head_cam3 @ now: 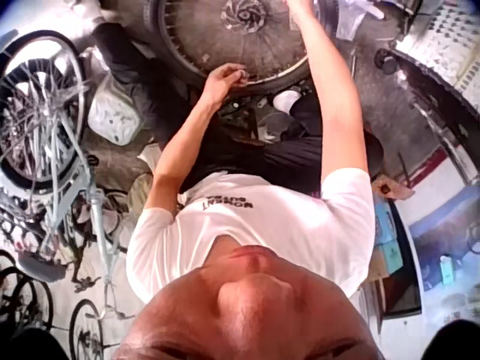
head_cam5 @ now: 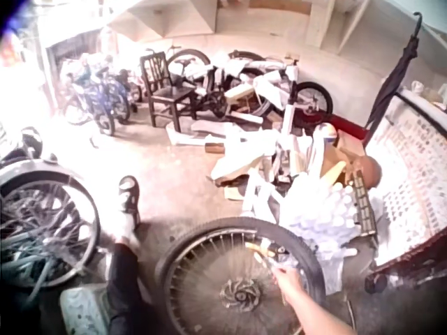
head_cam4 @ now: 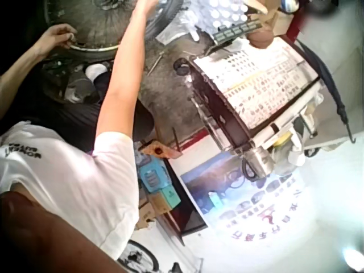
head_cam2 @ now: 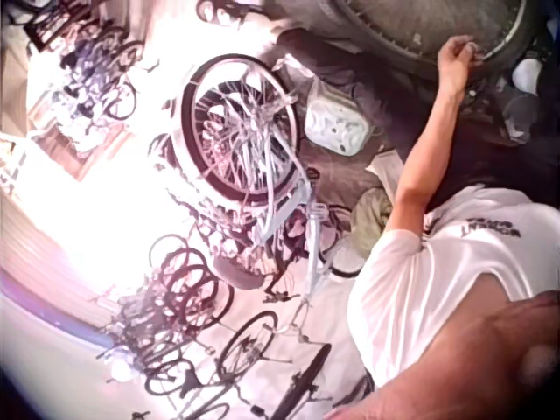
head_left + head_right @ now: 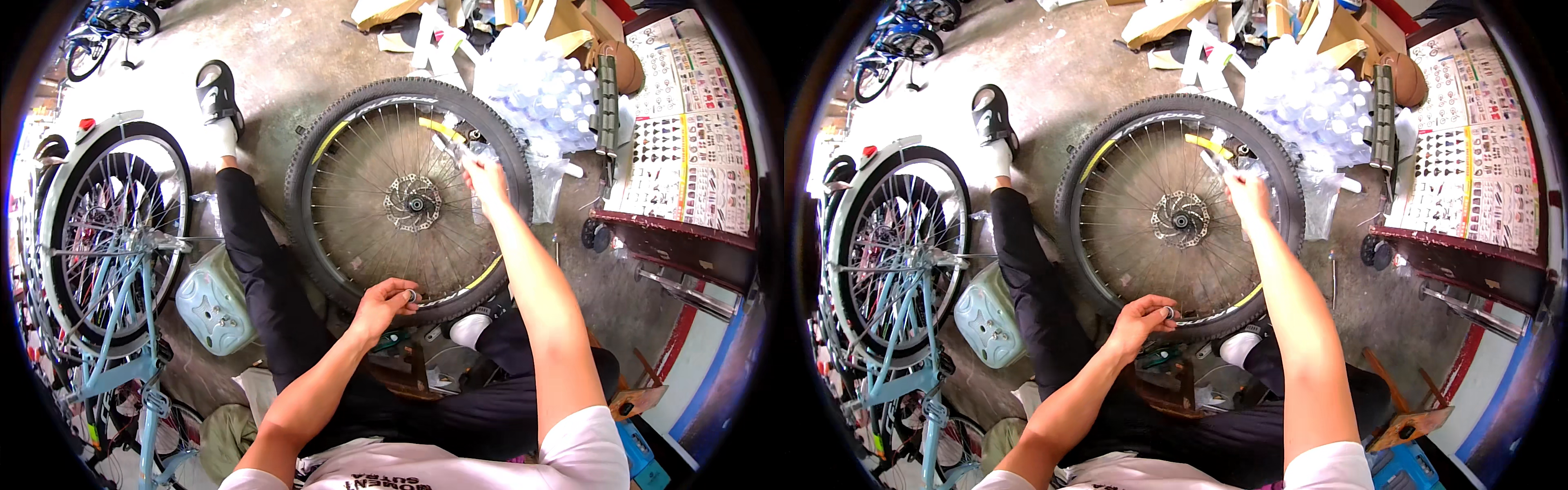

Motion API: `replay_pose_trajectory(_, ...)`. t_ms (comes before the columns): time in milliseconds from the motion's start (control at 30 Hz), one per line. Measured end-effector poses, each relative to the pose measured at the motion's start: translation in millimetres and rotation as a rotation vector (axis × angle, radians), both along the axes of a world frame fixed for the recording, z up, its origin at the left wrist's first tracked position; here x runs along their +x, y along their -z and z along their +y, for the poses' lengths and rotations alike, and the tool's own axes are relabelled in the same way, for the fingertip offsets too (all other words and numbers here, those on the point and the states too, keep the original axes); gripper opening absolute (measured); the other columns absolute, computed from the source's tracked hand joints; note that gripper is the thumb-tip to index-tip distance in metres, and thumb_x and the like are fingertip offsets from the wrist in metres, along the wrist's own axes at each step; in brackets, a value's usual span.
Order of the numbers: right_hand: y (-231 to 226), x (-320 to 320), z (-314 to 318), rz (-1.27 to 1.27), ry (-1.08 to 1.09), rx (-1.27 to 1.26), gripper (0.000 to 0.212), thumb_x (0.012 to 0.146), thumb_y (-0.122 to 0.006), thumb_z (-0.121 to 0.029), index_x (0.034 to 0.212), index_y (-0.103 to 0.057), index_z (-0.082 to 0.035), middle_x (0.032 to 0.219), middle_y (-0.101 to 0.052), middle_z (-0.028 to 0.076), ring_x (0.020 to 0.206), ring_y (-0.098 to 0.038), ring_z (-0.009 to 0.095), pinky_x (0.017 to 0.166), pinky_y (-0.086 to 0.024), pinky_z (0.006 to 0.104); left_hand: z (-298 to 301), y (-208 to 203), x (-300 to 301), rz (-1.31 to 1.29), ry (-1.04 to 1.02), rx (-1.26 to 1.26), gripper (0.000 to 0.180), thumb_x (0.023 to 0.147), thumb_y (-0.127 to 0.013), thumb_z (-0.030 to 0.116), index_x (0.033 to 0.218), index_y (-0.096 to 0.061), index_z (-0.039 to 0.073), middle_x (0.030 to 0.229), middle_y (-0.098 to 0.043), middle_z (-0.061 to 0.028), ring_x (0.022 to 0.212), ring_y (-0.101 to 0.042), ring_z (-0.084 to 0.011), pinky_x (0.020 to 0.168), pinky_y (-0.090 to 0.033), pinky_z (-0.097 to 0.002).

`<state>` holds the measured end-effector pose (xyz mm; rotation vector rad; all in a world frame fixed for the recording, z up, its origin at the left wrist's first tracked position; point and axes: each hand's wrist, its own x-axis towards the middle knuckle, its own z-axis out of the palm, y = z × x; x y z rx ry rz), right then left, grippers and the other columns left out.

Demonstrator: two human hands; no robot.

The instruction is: The person cleans and reassembles a bicycle wheel hub by wiping the components with a cloth and placing bearings back into the assembly.

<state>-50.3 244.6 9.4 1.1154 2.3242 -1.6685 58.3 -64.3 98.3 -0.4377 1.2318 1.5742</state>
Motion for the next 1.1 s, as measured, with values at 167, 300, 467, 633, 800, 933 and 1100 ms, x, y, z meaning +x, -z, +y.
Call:
replay_pose_trajectory(167, 25.7, -75.7, 49.0, 0.061, 0.022, 0.077, 0.022, 0.091, -0.070, -0.027, 0.085, -0.071, -0.006, 0.068, -0.067, 0.002, 0.057, -0.059, 0.008, 0.053, -0.046, 0.0260, 7.8, 10.2, -9.9, -0.034, -0.018, -0.003, 0.021, 0.099, -0.058, 0.008, 0.118, -0.063, 0.000, 0.104, -0.069, -0.0097, 0.089, -0.066, -0.0149, 0.083, -0.055, -0.0300)
replay_pose_trajectory(300, -6.5, -119.3, 49.3, 0.195, 0.229, -0.172, 0.031, 0.096, -0.065, -0.026, 0.116, -0.062, -0.002, 0.082, -0.066, 0.004, 0.060, -0.058, 0.008, 0.052, -0.047, 0.0225, 9.7, 11.1, -11.2, -0.051, -0.012, -0.007, 0.021, 0.099, -0.057, 0.007, 0.118, -0.063, 0.000, 0.103, -0.069, -0.0094, 0.088, -0.066, -0.0149, 0.083, -0.055, -0.0301)
replay_pose_trajectory(467, -4.1, -68.7, 29.3, 0.128, 0.029, -0.081, 0.029, 0.094, -0.066, -0.023, 0.113, -0.065, -0.001, 0.086, -0.068, 0.005, 0.063, -0.061, 0.010, 0.056, -0.048, 0.0268, 13.3, 11.4, -7.2, -0.031, 0.023, 0.000, 0.019, 0.100, -0.057, 0.007, 0.117, -0.063, 0.000, 0.101, -0.069, -0.0085, 0.088, -0.066, -0.0151, 0.083, -0.055, -0.0303)
replay_pose_trajectory(633, -60.8, 15.4, 37.9, -0.128, -0.568, 0.031, 0.032, 0.093, -0.066, -0.028, 0.113, -0.068, -0.003, 0.094, -0.071, 0.008, 0.079, -0.067, 0.013, 0.072, -0.053, 0.0302, 6.9, 11.3, -0.3, 0.010, 0.009, 0.011, 0.024, 0.100, -0.056, 0.007, 0.122, -0.062, -0.001, 0.108, -0.067, -0.0084, 0.090, -0.065, -0.0165, 0.085, -0.055, -0.0320)
replay_pose_trajectory(800, -153.8, 92.1, 60.4, -0.183, -0.687, 0.127, 0.033, 0.093, -0.065, -0.027, 0.115, -0.068, -0.002, 0.097, -0.071, 0.008, 0.087, -0.065, 0.013, 0.079, -0.052, 0.0310, 17.8, -14.5, -6.0, 0.042, -0.072, 0.157, 0.034, 0.101, -0.051, 0.005, 0.133, -0.054, -0.006, 0.113, -0.064, -0.0125, 0.105, -0.066, -0.0240, 0.094, -0.054, -0.0375)
replay_pose_trajectory(933, -248.4, 133.0, 37.1, -0.127, -0.567, 0.157, 0.031, 0.095, -0.063, -0.026, 0.115, -0.067, -0.002, 0.093, -0.070, 0.005, 0.081, -0.062, 0.012, 0.078, -0.051, 0.0302, 28.5, -40.2, -8.0, 0.094, -0.121, 0.343, 0.037, 0.099, -0.053, 0.004, 0.135, -0.052, -0.007, 0.122, -0.064, -0.0194, 0.107, -0.067, -0.0266, 0.098, -0.053, -0.0395)
replay_pose_trajectory(1100, -288.2, 177.3, 35.0, 0.090, -0.566, 0.232, 0.030, 0.095, -0.064, -0.024, 0.116, -0.066, -0.002, 0.091, -0.068, 0.005, 0.079, -0.062, 0.014, 0.075, -0.050, 0.0305, 40.6, -69.6, 4.1, 0.072, -0.189, 0.411, 0.036, 0.098, -0.057, 0.001, 0.133, -0.054, -0.006, 0.119, -0.066, -0.0182, 0.103, -0.069, -0.0275, 0.094, -0.057, -0.0399)
